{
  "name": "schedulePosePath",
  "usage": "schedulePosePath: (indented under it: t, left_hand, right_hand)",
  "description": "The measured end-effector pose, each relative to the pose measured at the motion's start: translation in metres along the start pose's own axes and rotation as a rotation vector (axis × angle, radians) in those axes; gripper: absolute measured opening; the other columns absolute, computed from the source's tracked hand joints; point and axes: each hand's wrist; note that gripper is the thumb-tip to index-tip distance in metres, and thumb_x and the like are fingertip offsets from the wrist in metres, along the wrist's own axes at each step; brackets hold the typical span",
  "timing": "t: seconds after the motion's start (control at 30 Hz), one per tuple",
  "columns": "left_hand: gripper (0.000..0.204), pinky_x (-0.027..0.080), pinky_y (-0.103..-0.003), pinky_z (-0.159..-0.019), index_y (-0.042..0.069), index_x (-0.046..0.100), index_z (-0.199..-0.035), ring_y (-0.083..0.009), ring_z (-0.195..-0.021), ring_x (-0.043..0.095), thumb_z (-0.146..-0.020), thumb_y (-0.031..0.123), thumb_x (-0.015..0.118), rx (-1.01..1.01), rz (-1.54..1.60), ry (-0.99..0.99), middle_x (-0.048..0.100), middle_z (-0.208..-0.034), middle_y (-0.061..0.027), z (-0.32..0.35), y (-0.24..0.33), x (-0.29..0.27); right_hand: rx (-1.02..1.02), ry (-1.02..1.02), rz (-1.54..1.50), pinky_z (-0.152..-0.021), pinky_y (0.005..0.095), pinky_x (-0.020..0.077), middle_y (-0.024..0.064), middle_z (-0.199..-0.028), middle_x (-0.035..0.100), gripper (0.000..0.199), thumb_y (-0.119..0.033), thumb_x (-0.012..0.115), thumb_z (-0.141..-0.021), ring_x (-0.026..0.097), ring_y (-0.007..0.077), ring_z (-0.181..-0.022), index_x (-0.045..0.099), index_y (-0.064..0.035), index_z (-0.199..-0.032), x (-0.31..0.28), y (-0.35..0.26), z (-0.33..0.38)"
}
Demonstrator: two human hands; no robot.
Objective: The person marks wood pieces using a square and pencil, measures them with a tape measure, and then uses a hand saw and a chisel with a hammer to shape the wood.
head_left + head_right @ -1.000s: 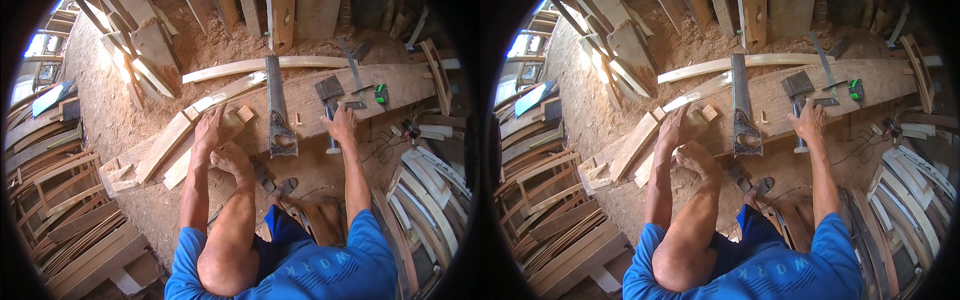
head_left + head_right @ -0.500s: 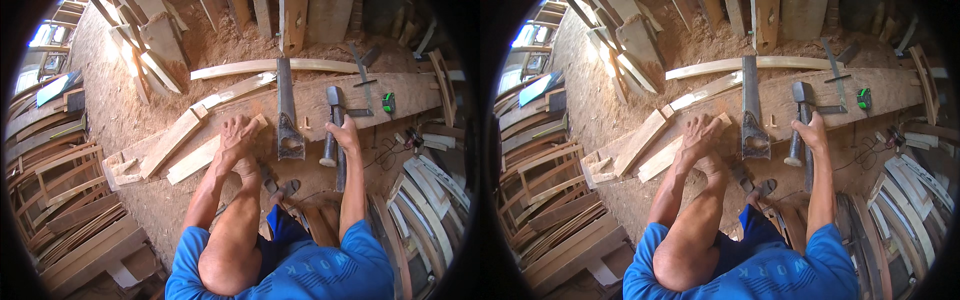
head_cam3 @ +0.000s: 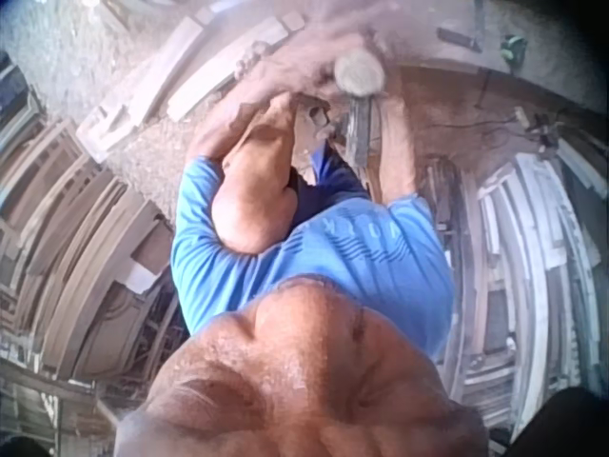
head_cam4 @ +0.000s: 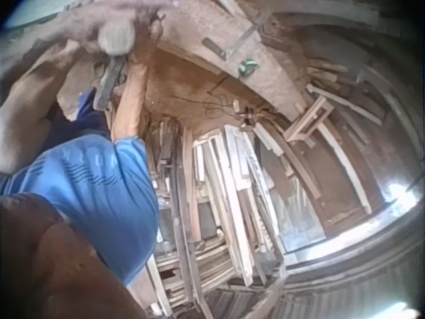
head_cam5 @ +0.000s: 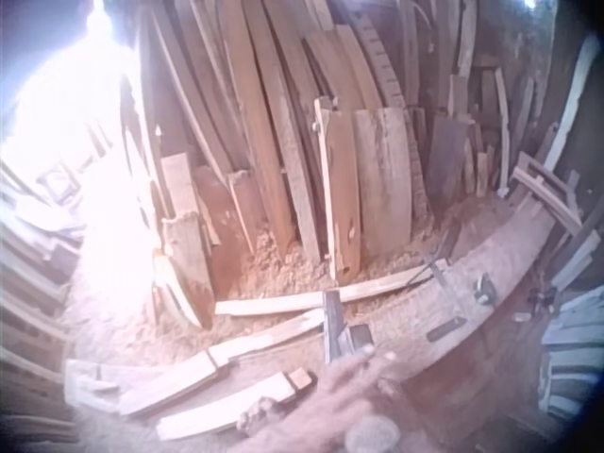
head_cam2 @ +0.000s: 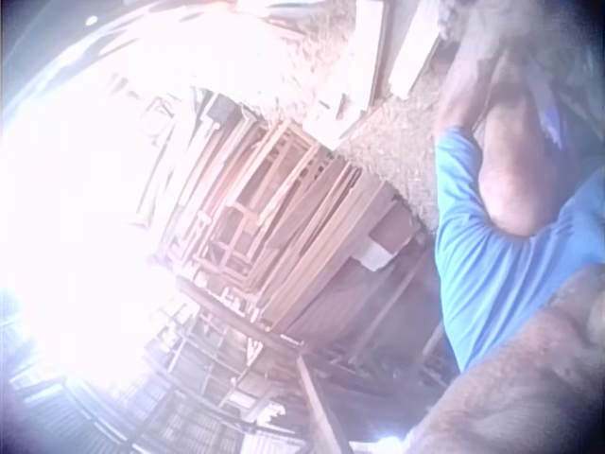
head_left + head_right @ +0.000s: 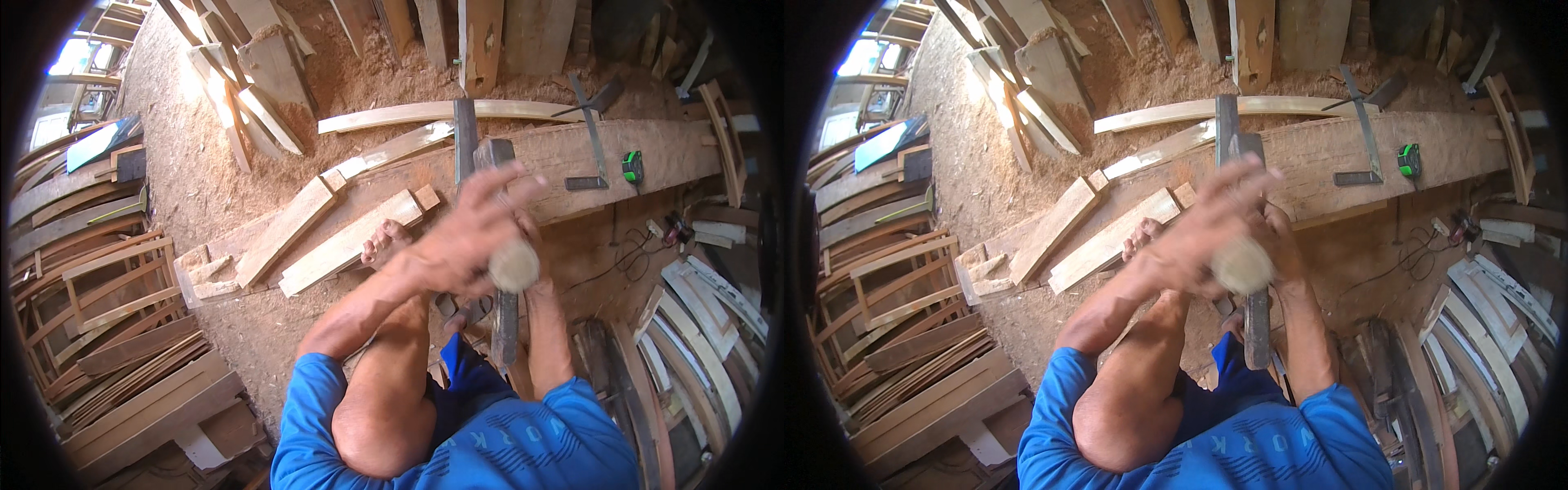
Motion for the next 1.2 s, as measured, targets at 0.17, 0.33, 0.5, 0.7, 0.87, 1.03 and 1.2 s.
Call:
schedulePosePath:
  t: [0.17, 0.33, 0.5, 0.7, 0.87, 1.03, 1.2]
  left_hand:
    - [0.025, 0.052, -0.038, -0.096, -0.001, 0.063, -0.111, -0.0207, -0.109, 0.064, -0.098, 0.021, 0.065, -0.603, 0.522, 0.62, 0.066, -0.117, -0.0122, 0.01, -0.014, -0.035]
    - [0.03, 0.056, -0.031, -0.079, 0.003, 0.062, -0.119, -0.011, -0.088, 0.064, -0.098, 0.02, 0.076, -0.6, 0.188, 0.611, 0.067, -0.1, -0.0033, 0.018, -0.055, -0.047]
    - [0.026, 0.053, -0.025, -0.074, 0.006, 0.061, -0.102, -0.0071, -0.085, 0.064, -0.095, 0.019, 0.082, -0.569, -0.115, 0.546, 0.066, -0.087, -0.0005, 0.019, -0.07, -0.04]
    - [0.02, 0.053, -0.027, -0.059, 0.005, 0.06, -0.095, -0.0099, -0.068, 0.066, -0.096, 0.012, 0.079, -0.551, 0.075, 0.603, 0.065, -0.079, -0.0015, 0.02, -0.078, -0.036]
    - [0.017, 0.053, -0.027, -0.056, 0.004, 0.06, -0.096, -0.0087, -0.066, 0.065, -0.096, 0.009, 0.076, -0.546, 0.02, 0.565, 0.066, -0.078, -0.0022, 0.018, -0.075, -0.037]
    - [0.016, 0.051, -0.027, -0.055, 0.003, 0.061, -0.093, -0.0086, -0.063, 0.062, -0.096, 0.008, 0.076, -0.487, -0.119, 0.567, 0.064, -0.077, -0.003, 0.019, -0.069, -0.038]
    - [0.016, 0.051, -0.029, -0.062, 0.004, 0.061, -0.09, -0.0099, -0.069, 0.062, -0.094, 0.008, 0.076, -0.471, -0.085, 0.614, 0.064, -0.078, -0.0039, 0.022, -0.064, -0.029]
  right_hand:
    - [-0.105, -0.003, 0.326, -0.062, 0.0288, 0.0463, 0.0025, -0.082, 0.06, 0.031, -0.031, 0.059, -0.106, 0.06, 0.0101, -0.073, 0.06, -0.0007, -0.112, 0.022, -0.06, 0.005]
    - [-0.526, 0.202, 0.432, -0.074, 0.0313, 0.052, 0.0081, -0.089, 0.066, 0.033, -0.027, 0.066, -0.1, 0.063, 0.0162, -0.077, 0.061, 0.0003, -0.117, 0.049, -0.107, 0.02]
    - [-0.631, -0.01, 0.335, -0.075, 0.0382, 0.0572, 0.0126, -0.093, 0.067, 0.04, -0.014, 0.071, -0.099, 0.064, 0.019, -0.078, 0.052, 0.0022, -0.13, 0.049, -0.125, 0.035]
    - [-0.697, 0.137, 0.369, -0.073, 0.0378, 0.057, 0.0111, -0.088, 0.064, 0.035, -0.012, 0.068, -0.101, 0.061, 0.017, -0.075, 0.055, 0.0047, -0.129, 0.042, -0.125, 0.04]
    - [-0.754, 0.174, 0.386, -0.073, 0.0386, 0.057, 0.0108, -0.088, 0.063, 0.034, -0.012, 0.067, -0.1, 0.062, 0.0178, -0.076, 0.055, 0.0066, -0.125, 0.039, -0.126, 0.04]
    - [-0.788, 0.184, 0.477, -0.074, 0.0401, 0.0573, 0.0115, -0.089, 0.061, 0.025, -0.014, 0.066, -0.1, 0.062, 0.019, -0.077, 0.059, 0.0061, -0.114, 0.042, -0.14, 0.037]
    - [-0.965, 0.24, 0.321, -0.076, 0.0431, 0.0579, 0.0113, -0.09, 0.061, 0.017, -0.013, 0.065, -0.101, 0.062, 0.0192, -0.077, 0.064, 0.004, -0.097, 0.064, -0.156, 0.008]
Point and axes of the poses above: each hand's wrist, its own z-axis away from the middle knuckle, its own x-axis out of the palm, y = z × x
